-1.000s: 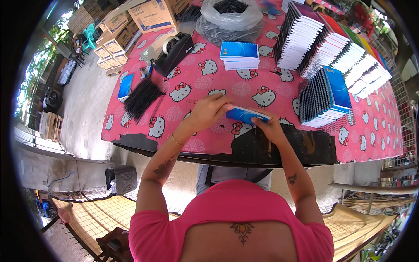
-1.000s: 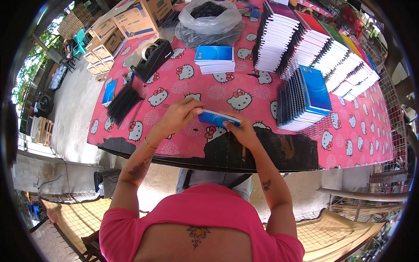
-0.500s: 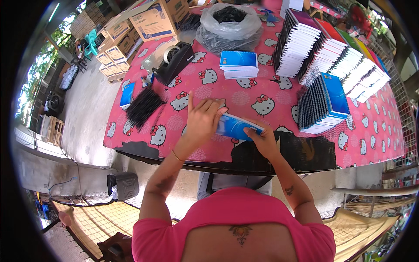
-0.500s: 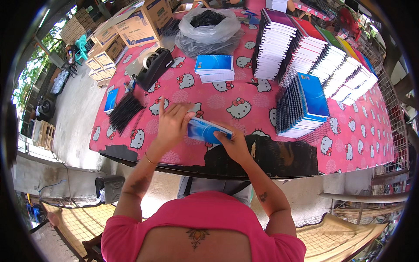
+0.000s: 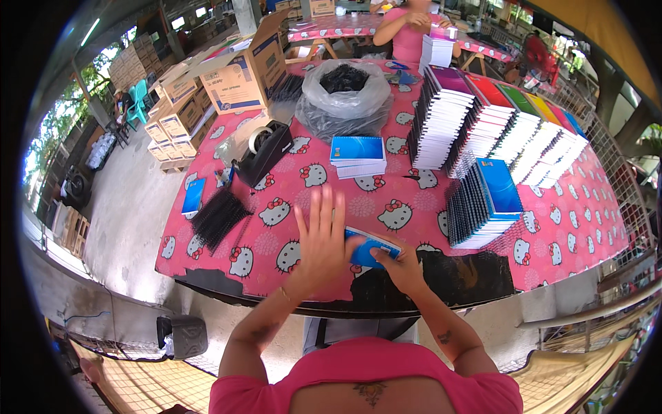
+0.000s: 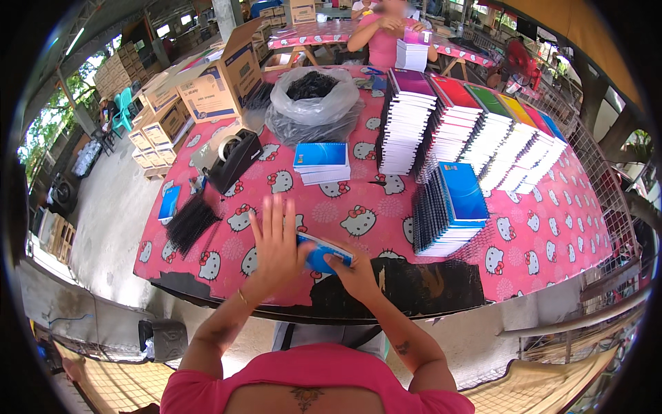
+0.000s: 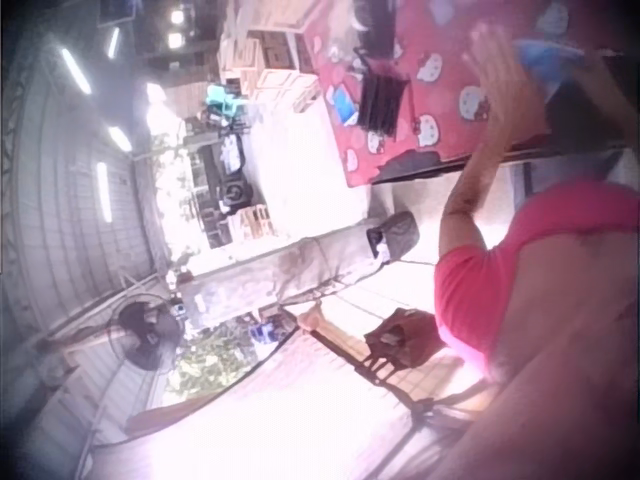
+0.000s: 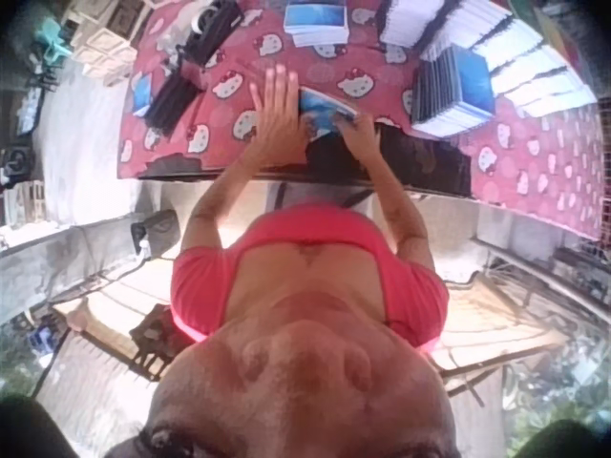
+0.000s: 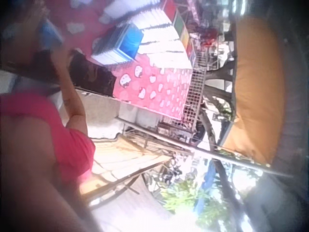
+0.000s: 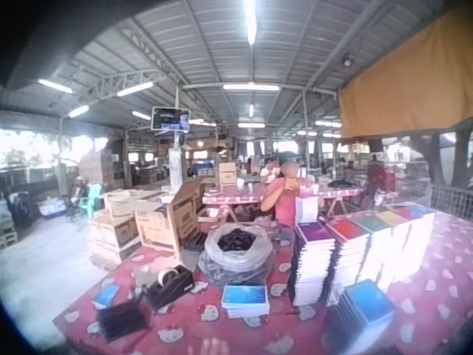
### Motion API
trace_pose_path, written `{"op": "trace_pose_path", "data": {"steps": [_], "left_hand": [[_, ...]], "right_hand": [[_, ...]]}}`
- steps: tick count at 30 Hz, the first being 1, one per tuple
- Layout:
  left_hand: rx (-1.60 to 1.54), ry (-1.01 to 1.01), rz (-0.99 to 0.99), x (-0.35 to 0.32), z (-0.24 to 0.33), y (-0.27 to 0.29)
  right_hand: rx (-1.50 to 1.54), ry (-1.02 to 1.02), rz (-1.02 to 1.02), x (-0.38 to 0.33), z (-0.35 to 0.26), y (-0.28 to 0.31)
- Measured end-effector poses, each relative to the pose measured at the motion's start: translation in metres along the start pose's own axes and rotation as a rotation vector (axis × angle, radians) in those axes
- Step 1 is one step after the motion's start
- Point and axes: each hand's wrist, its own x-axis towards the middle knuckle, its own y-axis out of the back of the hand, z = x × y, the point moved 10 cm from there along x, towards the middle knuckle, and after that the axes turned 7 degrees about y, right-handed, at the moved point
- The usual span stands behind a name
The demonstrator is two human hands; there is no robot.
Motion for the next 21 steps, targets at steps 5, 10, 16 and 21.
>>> {"op": "trace_pose_path", "data": {"steps": [5, 10, 16, 21], "left_hand": [[-0.010, -0.065, -0.207, -0.031, 0.016, -0.024], [0.004, -0.109, -0.181, -0.003, 0.019, -0.006], [0.059, -0.086, -0.016, 0.015, 0.014, 0.006], [-0.177, -0.181, -0.142, -0.048, 0.038, -0.028]], "right_hand": [[0.041, -0.108, 0.058, 0.001, 0.010, 0.013], [0.095, -0.092, 0.041, -0.002, 0.002, 0.001], [-0.076, -0.030, -0.071, -0.006, 0.017, -0.002], [0.005, -0.014, 0.048, 0.003, 0.003, 0.013]]}}
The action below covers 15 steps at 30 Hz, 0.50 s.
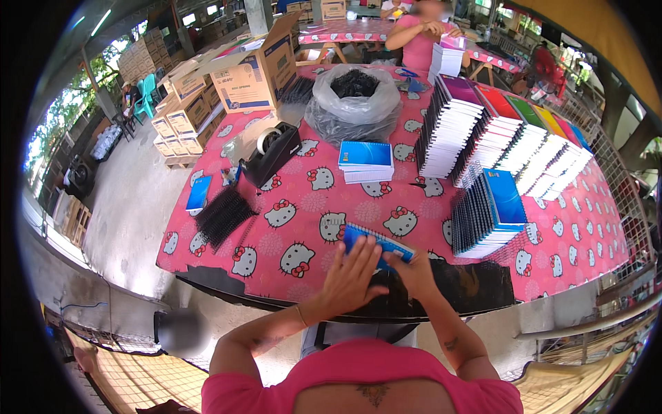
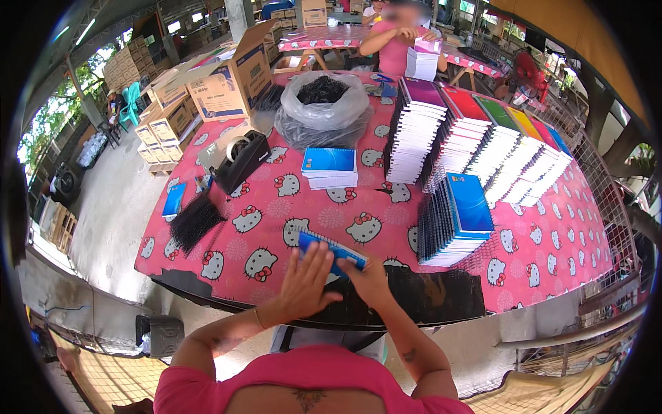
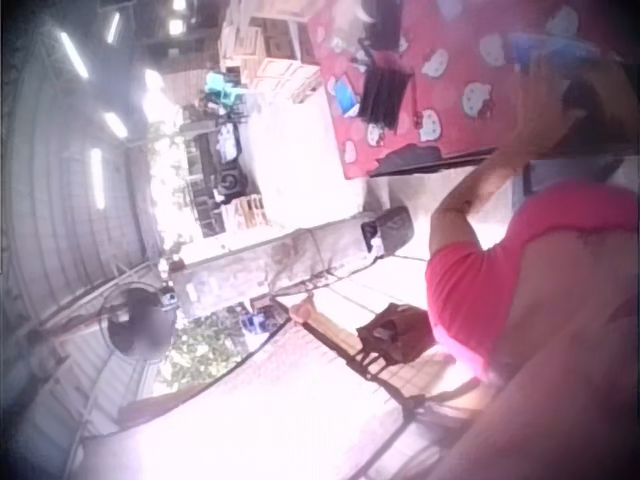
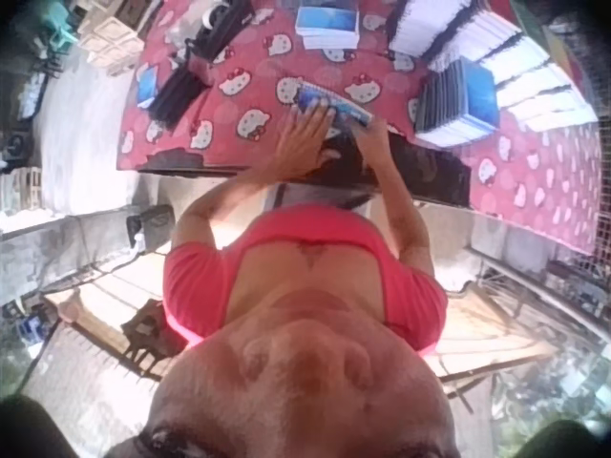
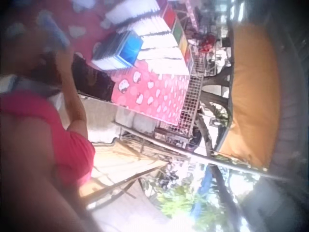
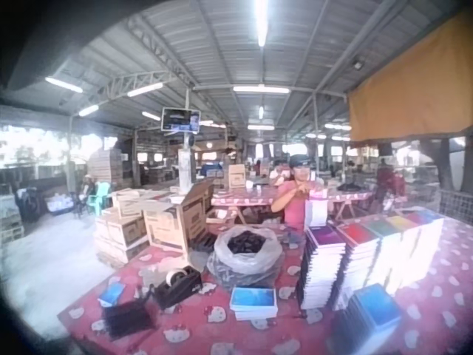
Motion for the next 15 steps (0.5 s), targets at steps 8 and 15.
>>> {"op": "trace_pose_path", "data": {"steps": [8, 15], "left_hand": [[0.071, -0.064, -0.012, 0.002, 0.004, -0.015], [-0.076, -0.066, 0.025, -0.007, 0.014, -0.018]], "right_hand": [[0.036, 0.020, -0.012, 0.009, 0.022, 0.006], [0.015, 0.000, -0.047, 0.014, 0.033, 0.013]]}}
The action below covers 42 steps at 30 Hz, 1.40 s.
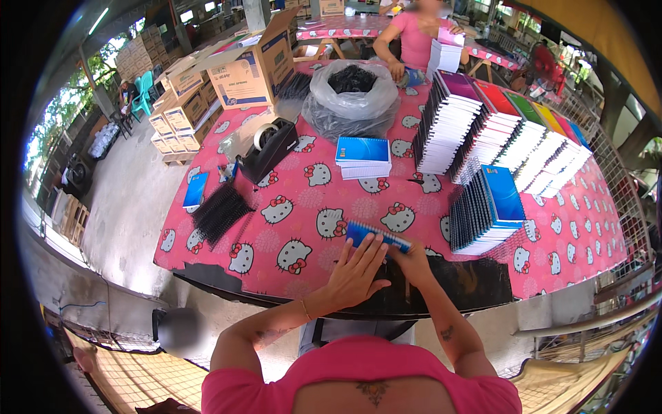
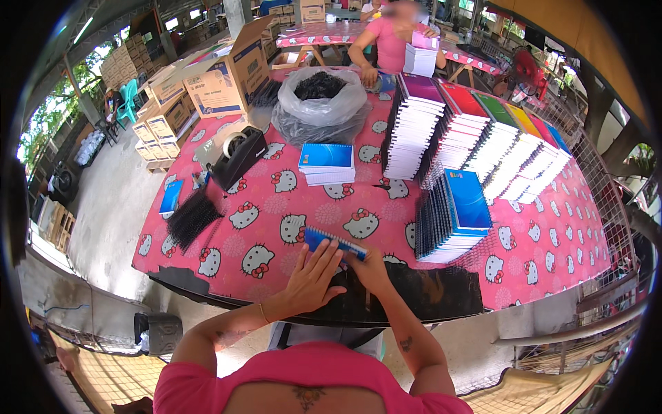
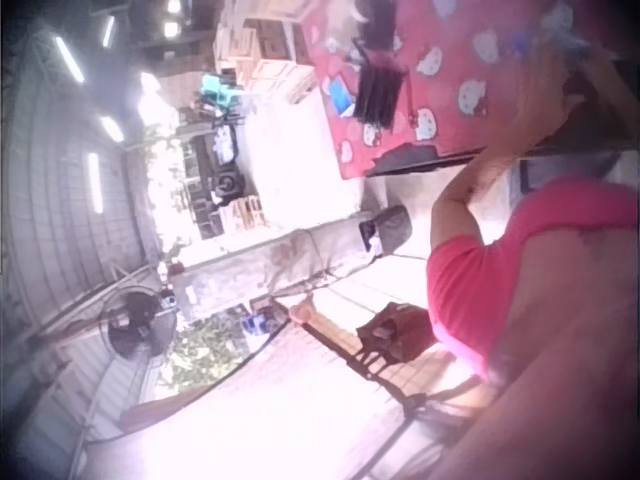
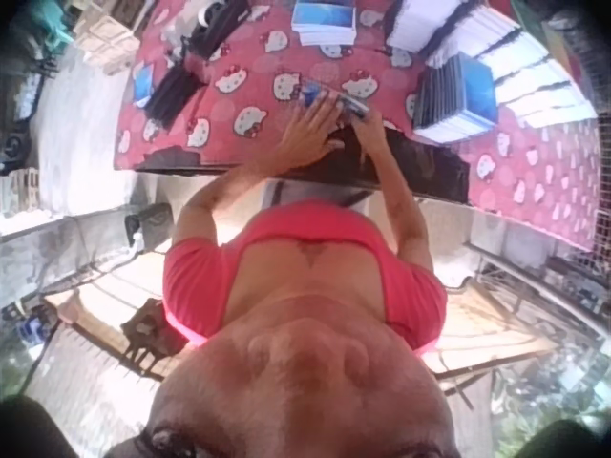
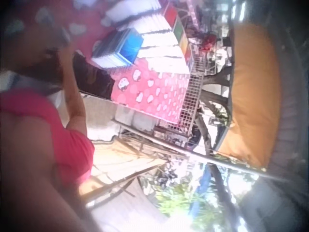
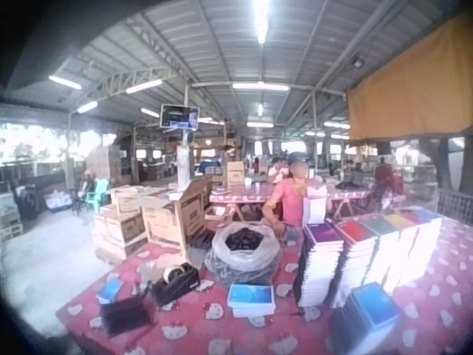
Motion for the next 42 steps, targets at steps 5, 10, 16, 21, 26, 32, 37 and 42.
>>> {"op": "trace_pose_path", "data": {"steps": [5, 10, 16, 21, 26, 32, 37, 42], "left_hand": [[0.037, 0.108, -0.497, 0.061, -0.047, -0.021], [0.148, -0.072, -0.171, 0.035, -0.017, -0.013], [0.154, -0.030, -0.123, 0.041, -0.006, -0.009], [-0.020, -0.108, -0.162, 0.006, 0.004, -0.031], [0.057, -0.043, -0.129, 0.044, -0.010, -0.018], [-0.057, -0.015, 0.020, 0.068, -0.034, 0.005], [-0.154, -0.122, -0.010, 0.069, -0.025, -0.003], [-0.145, -0.095, -0.025, 0.069, -0.027, -0.005]], "right_hand": [[-0.143, -0.095, -0.144, -0.006, 0.050, 0.008], [-0.135, -0.030, -0.099, -0.008, 0.033, 0.000], [-0.143, -0.047, -0.101, -0.007, 0.036, 0.003], [-0.167, 0.007, -0.043, 0.007, 0.007, 0.012], [-0.137, -0.181, -0.177, 0.010, 0.040, 0.006], [-0.099, -0.071, -0.168, 0.014, 0.032, -0.002], [-0.367, 0.006, -0.182, 0.012, 0.016, 0.006], [-0.454, 0.166, -0.110, 0.001, -0.031, 0.024]]}}
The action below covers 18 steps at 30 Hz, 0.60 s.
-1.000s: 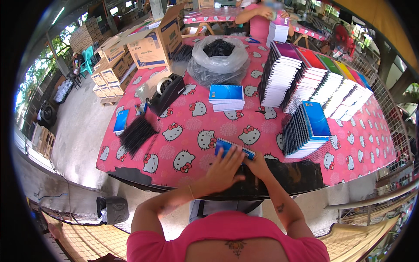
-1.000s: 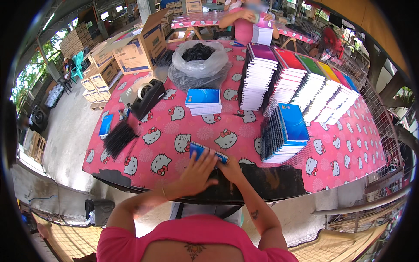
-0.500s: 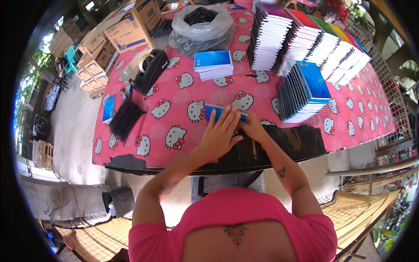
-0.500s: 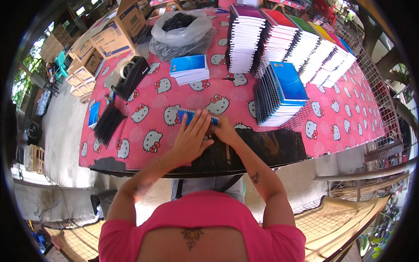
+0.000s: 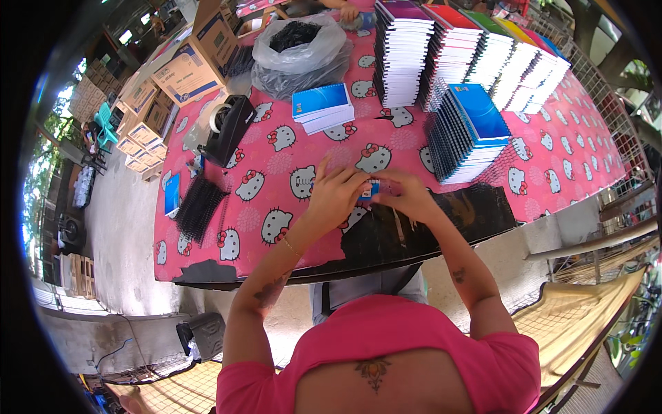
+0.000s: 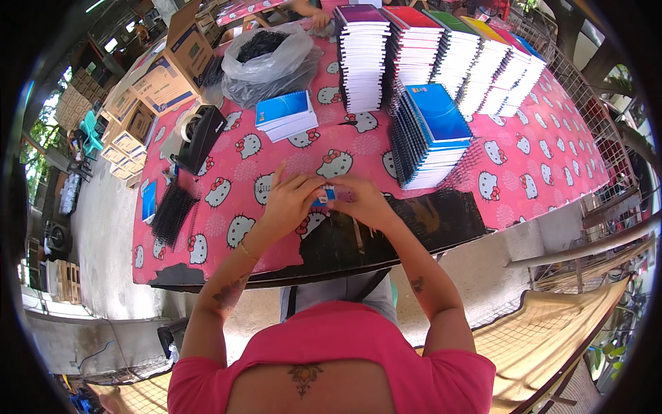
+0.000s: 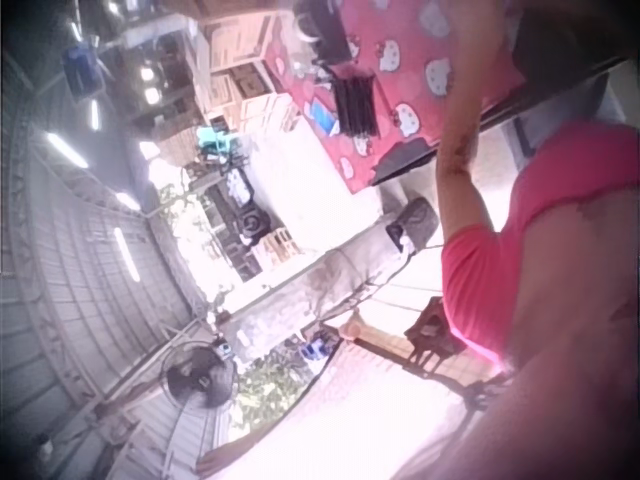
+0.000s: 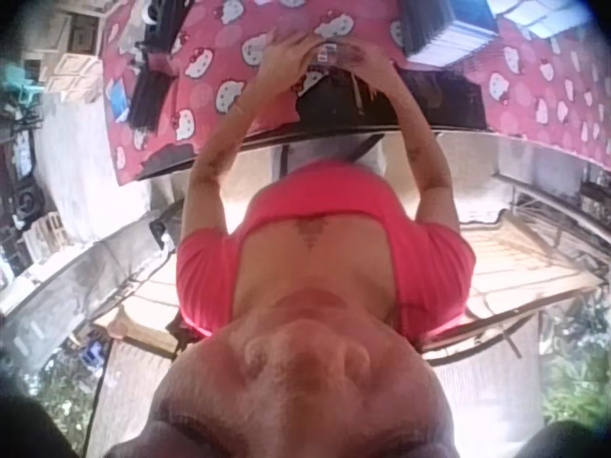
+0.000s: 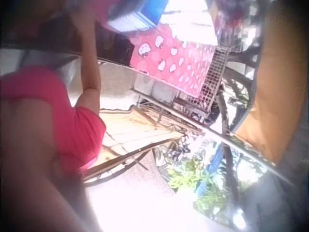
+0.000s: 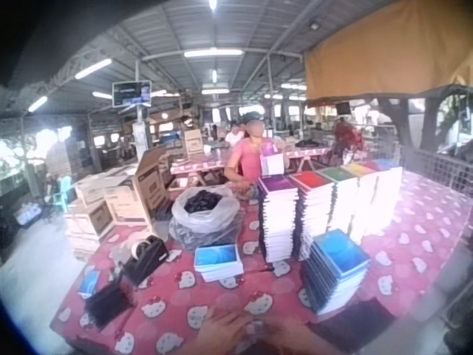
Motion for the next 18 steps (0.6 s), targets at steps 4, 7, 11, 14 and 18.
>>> {"op": "trace_pose_path", "data": {"steps": [4, 7, 11, 14, 18], "left_hand": [[-0.013, -0.012, 0.009, 0.003, 0.006, -0.002], [-0.013, -0.037, 0.033, 0.004, 0.010, 0.002], [-0.022, -0.016, 0.051, -0.001, 0.007, 0.006], [-0.022, -0.002, -0.042, -0.002, 0.009, 0.001], [-0.076, 0.035, -0.093, 0.016, 0.032, 0.015]], "right_hand": [[0.169, -0.133, 0.004, -0.004, 0.016, 0.020], [0.171, -0.175, -0.034, 0.001, 0.020, 0.021], [0.029, -0.016, -0.162, 0.011, -0.001, 0.017], [-0.057, 0.044, -0.076, 0.014, -0.013, 0.017], [-0.230, 0.129, 0.176, 0.004, -0.044, 0.044]]}}
